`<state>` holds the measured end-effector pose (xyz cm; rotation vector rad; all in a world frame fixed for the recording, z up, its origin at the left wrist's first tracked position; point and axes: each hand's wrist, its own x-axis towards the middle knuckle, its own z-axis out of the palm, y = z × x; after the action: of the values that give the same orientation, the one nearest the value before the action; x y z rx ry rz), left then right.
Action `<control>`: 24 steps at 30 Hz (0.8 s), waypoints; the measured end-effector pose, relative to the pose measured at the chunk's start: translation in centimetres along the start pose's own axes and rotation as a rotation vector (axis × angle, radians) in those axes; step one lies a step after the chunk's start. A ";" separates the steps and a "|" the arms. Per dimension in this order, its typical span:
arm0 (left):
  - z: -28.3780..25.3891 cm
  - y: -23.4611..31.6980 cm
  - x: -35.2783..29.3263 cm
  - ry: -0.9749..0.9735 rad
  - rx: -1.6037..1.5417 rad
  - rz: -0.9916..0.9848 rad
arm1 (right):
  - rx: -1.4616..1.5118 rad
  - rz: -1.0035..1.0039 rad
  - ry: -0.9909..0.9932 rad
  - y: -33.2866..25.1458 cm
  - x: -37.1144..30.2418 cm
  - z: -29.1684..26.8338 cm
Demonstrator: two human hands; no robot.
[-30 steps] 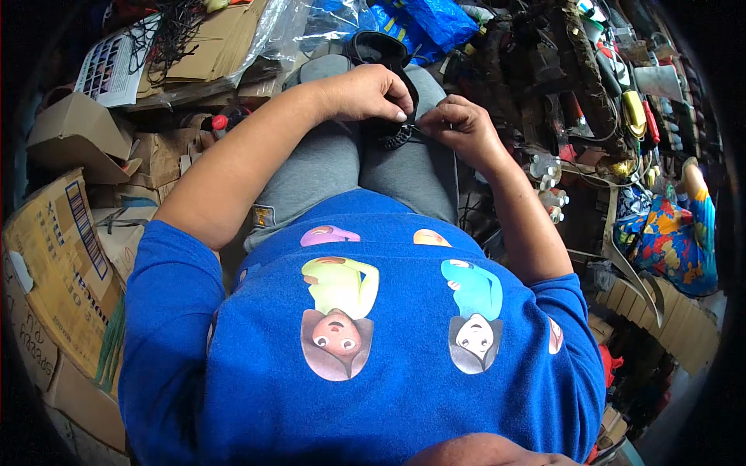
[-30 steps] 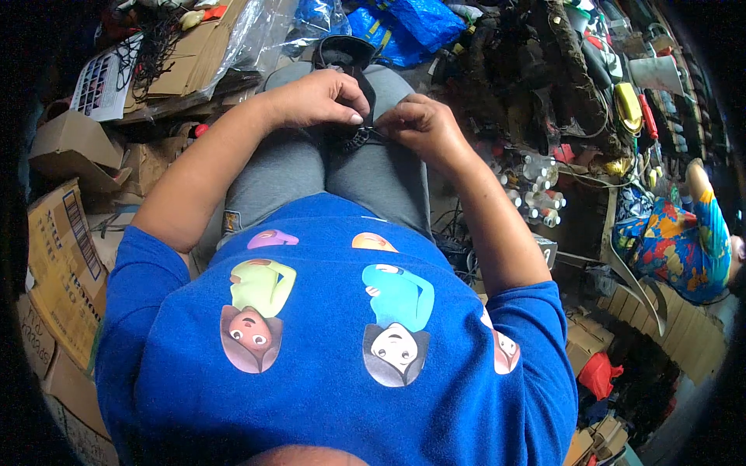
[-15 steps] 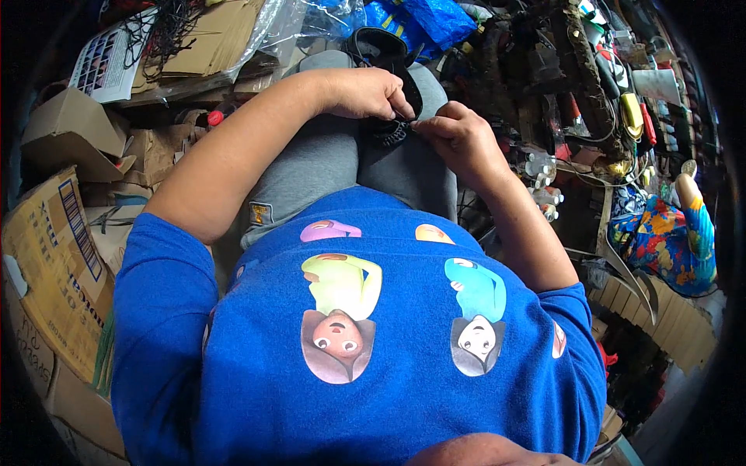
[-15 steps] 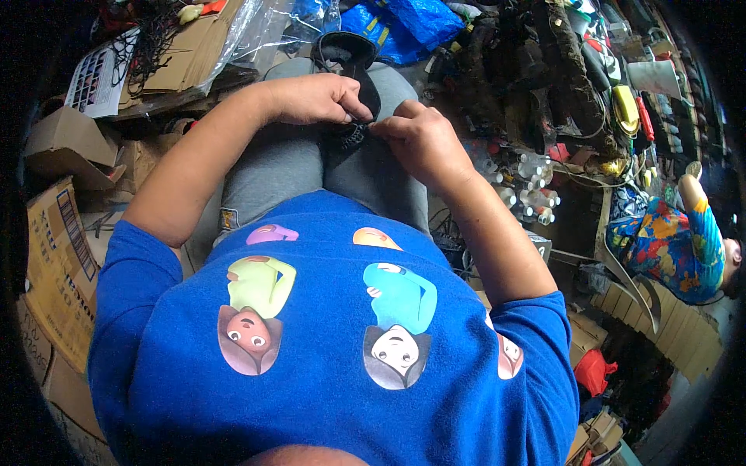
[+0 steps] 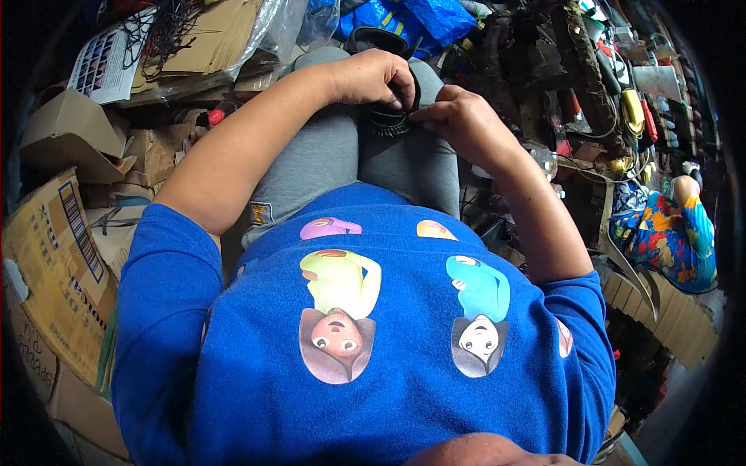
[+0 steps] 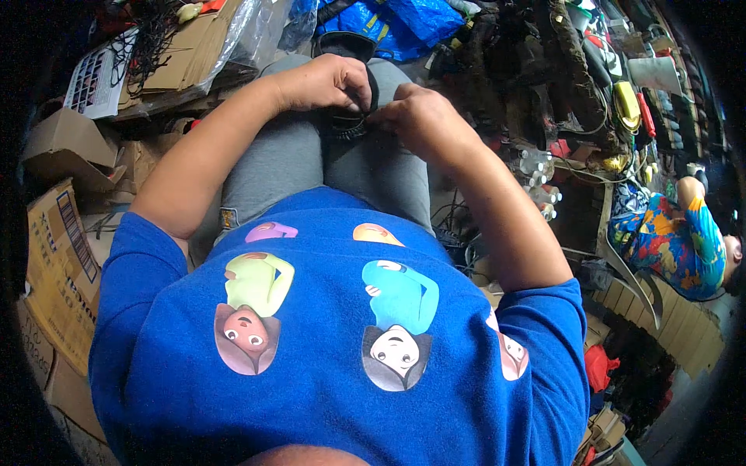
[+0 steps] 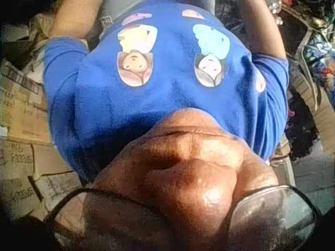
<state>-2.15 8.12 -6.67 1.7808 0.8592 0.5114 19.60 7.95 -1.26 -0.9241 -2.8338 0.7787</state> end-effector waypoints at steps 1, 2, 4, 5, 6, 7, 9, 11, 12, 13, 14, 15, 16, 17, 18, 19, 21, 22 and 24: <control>0.1 -0.1 -0.1 0.001 0.000 -0.004 | -0.025 0.002 -0.009 -0.1 0.1 -0.2; 0.3 -0.1 -0.2 0.046 0.097 0.039 | -0.076 0.011 -0.005 -0.2 0.5 0.3; 0.9 0.0 -0.2 0.091 0.195 0.093 | -0.016 0.028 0.033 -0.3 0.7 0.9; 1.6 0.0 -0.6 0.240 0.236 0.140 | 0.047 0.045 0.070 -0.1 0.7 1.2; 2.2 0.2 -1.1 0.388 0.277 0.186 | 0.113 0.053 0.069 0.6 0.3 1.2; 2.9 1.6 -1.9 0.532 0.375 0.114 | 0.113 0.051 0.065 0.9 -0.2 1.3; 3.8 3.4 -4.2 0.611 0.418 -0.021 | 0.576 0.281 0.073 1.0 -1.3 1.3; 4.0 3.8 -6.5 0.483 0.457 -0.061 | 0.784 0.462 -0.058 2.4 -3.0 -0.9; 3.8 3.9 -7.6 0.352 0.498 -0.093 | 1.177 0.505 -0.061 4.7 -4.7 -1.3; 3.2 3.8 -8.6 0.355 0.497 -0.100 | 1.522 0.185 0.066 6.4 -6.1 -1.2; 2.5 3.5 -9.7 0.423 0.565 -0.092 | 1.658 0.174 0.279 5.5 -7.0 -2.1; 1.7 3.4 -10.5 0.488 0.635 -0.073 | 1.859 0.259 0.465 6.7 -8.3 -3.2; 0.7 3.1 -10.9 0.488 0.633 -0.069 | 1.757 0.221 0.391 8.1 -9.4 -3.7; -0.4 2.6 -11.0 0.655 0.577 -0.120 | 1.652 0.186 0.318 9.2 -10.2 -3.7; -1.1 2.4 -11.0 0.822 0.523 -0.180 | 1.380 0.345 0.272 9.4 -10.1 -3.2; -1.1 2.3 -10.4 0.826 0.525 -0.182 | 1.100 0.488 0.226 9.5 -10.0 -2.9; -0.3 2.5 -8.2 0.919 -0.421 0.040 | 0.704 0.505 0.050 9.5 -9.5 -1.3; 0.4 2.9 -7.0 0.920 -0.425 0.041 | 0.647 0.550 0.048 9.5 -9.7 -0.3; 1.7 3.7 -5.5 0.593 -1.124 0.263 | 0.488 0.596 0.058 9.2 -9.7 0.8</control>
<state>-3.42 2.16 -3.50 0.6824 0.5098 1.4078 32.32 8.47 -5.43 -1.6567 -2.1399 1.3793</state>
